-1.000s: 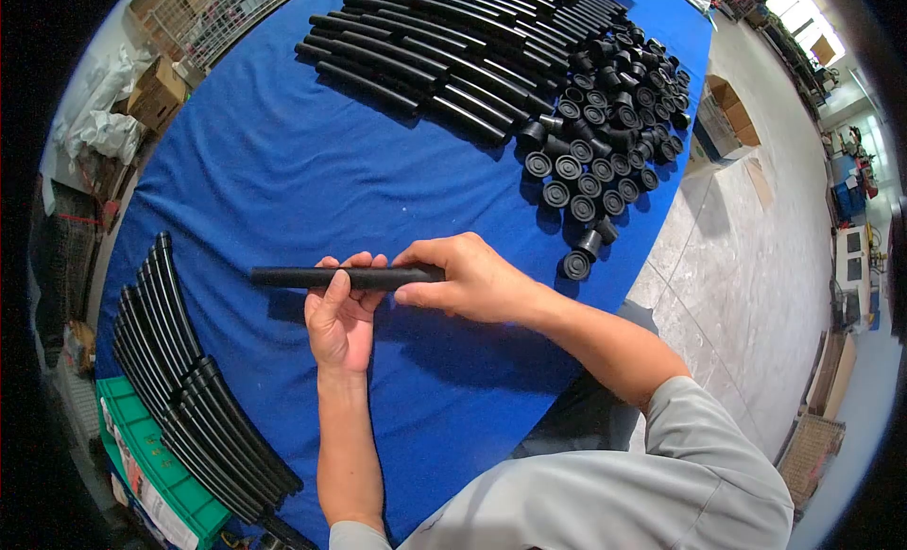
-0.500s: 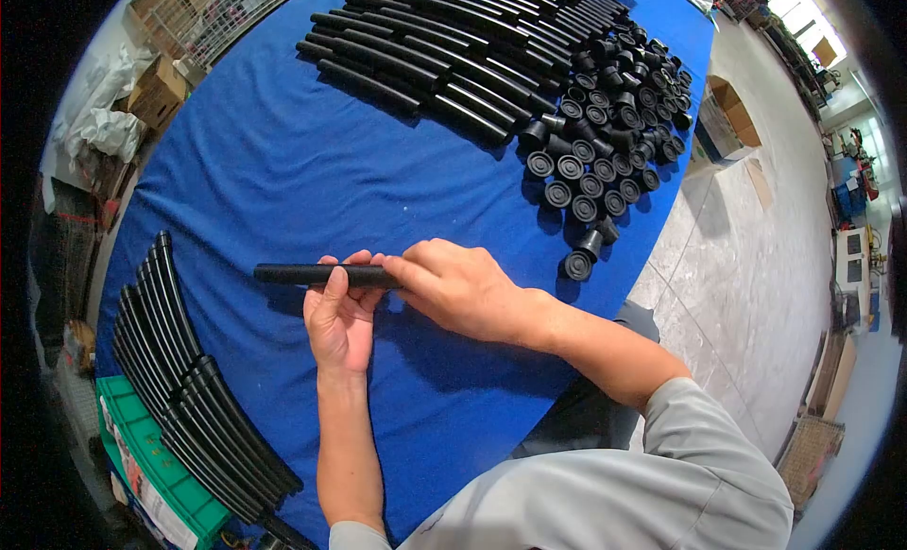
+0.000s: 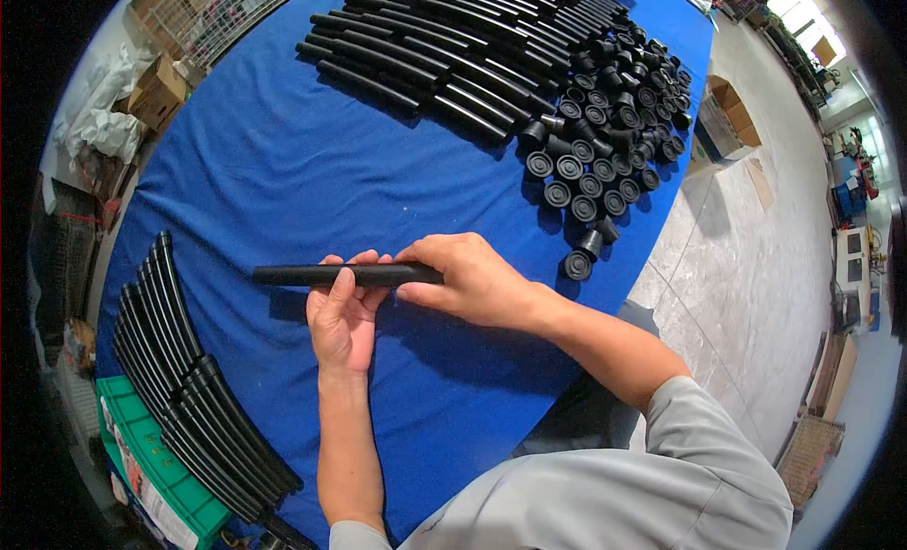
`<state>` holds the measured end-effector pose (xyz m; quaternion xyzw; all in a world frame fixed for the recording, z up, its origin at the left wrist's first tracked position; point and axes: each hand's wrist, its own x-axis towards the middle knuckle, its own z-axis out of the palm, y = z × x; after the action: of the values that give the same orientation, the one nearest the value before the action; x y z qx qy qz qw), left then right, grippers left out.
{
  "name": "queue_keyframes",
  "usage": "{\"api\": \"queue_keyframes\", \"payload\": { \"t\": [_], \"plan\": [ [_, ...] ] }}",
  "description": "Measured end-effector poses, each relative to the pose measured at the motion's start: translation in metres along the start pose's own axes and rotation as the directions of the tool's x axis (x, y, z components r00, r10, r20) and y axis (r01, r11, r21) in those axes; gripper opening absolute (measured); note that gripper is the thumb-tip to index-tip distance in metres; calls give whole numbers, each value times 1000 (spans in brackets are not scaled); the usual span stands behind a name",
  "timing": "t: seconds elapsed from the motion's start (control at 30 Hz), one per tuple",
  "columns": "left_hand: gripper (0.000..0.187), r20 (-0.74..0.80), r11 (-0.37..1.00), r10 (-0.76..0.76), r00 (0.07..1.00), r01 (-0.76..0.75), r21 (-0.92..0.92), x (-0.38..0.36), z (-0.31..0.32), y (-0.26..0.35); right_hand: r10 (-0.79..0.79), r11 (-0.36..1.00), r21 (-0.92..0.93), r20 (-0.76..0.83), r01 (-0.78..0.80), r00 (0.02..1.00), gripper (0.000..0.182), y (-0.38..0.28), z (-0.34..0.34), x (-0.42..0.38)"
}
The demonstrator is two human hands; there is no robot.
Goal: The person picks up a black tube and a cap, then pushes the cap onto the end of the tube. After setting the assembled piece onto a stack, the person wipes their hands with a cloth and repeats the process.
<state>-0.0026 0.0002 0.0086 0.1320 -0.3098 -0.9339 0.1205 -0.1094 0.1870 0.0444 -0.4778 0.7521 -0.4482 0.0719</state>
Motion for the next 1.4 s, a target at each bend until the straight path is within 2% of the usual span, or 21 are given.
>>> {"api": "queue_keyframes", "payload": {
  "t": [0.07, 0.1, 0.2, 0.23, 0.3, 0.37, 0.4, 0.43, 0.53, 0.57, 0.63, 0.7, 0.73, 0.77, 0.87, 0.9, 1.03, 1.13, 1.27, 1.37, 1.4],
  "plan": [
    [22, 6, 999, -10, 1000, 10, 31, 2, -10, -1, -143, 969, -219, -132, 112, 981, 34, -2, 9, -2],
    [20, -2, 1000, -7, 1000, 7, 21, 2, -9, 0, -204, 932, -322, -93, 164, 975, 36, -4, 9, -5],
    [17, -7, 1000, 2, 1000, -2, -8, 0, -4, 1, -103, 974, -212, -83, 84, 991, 37, -6, 12, -4],
    [17, 9, 1000, 4, 1000, -4, -15, 0, -2, 1, 92, 995, -37, 38, -90, 995, 37, -12, 2, 1],
    [18, 12, 999, 4, 1000, -4, -32, 0, -1, 0, 383, 850, 228, 353, -476, 854, 37, -23, -23, 12],
    [19, -15, 999, -3, 1000, 3, -54, 1, -1, -1, 116, 986, 112, 58, -122, 992, 39, -6, -7, 3],
    [19, 7, 999, 3, 1000, -3, -50, 1, -4, -2, -49, 999, 14, -72, 50, 996, 39, -6, -1, 2],
    [19, 28, 999, 11, 1000, -10, -47, 2, -9, -2, -68, 992, -107, -51, 63, 996, 38, -7, 3, 0],
    [18, 62, 997, 31, 998, -26, -78, 2, -15, -2, -52, 998, 13, -71, 53, 996, 38, -12, 2, 1],
    [18, 71, 995, 37, 997, -31, -94, 2, -15, -2, 156, 972, 165, 69, -166, 985, 39, -16, -4, 2],
    [18, 11, 994, 30, 999, -29, -105, 1, -10, -2, 458, 726, 340, 409, -598, 789, 41, -30, -26, 14],
    [19, -18, 994, 16, 1000, -18, -109, 2, -8, -1, 123, 976, 174, 42, -129, 991, 42, -9, -7, 4],
    [18, -20, 994, 6, 1000, -8, -107, 2, -8, -1, -103, 994, 20, -106, 105, 989, 43, -7, -1, 3],
    [18, -24, 994, -4, 1000, 2, -106, 2, -9, -1, -189, 975, -133, -99, 176, 977, 41, -7, 0, 0],
    [17, 9, 997, 26, 1000, -25, -77, 2, -12, -1, -136, 987, -102, -104, 125, 985, 40, -3, 7, -2],
    [18, 12, 996, 23, 1000, -22, -84, 2, -12, -1, -30, 1000, -6, -22, 30, 999, 40, -6, 1, -3],
    [19, -20, 998, 10, 1000, -11, -63, 0, -4, -2, 83, 985, 153, -39, -76, 996, 37, -3, -1, 1],
    [19, -21, 999, 8, 1000, -9, -36, 2, -8, -1, -121, 987, -124, -128, 105, 984, 31, -10, 2, -1],
    [18, 27, 999, 32, 999, -32, -5, 0, -4, -2, 65, 996, 51, 52, -68, 996, 31, -5, -4, -2],
    [20, 15, 999, 27, 1000, -28, 16, 1, -6, -5, -29, 998, 60, -88, 35, 996, 32, 6, 2, -2],
    [19, 9, 1000, 21, 1000, -21, -4, 1, -5, -4, -82, 996, -50, -89, 78, 993, 32, 4, 2, -2]
  ]
}}
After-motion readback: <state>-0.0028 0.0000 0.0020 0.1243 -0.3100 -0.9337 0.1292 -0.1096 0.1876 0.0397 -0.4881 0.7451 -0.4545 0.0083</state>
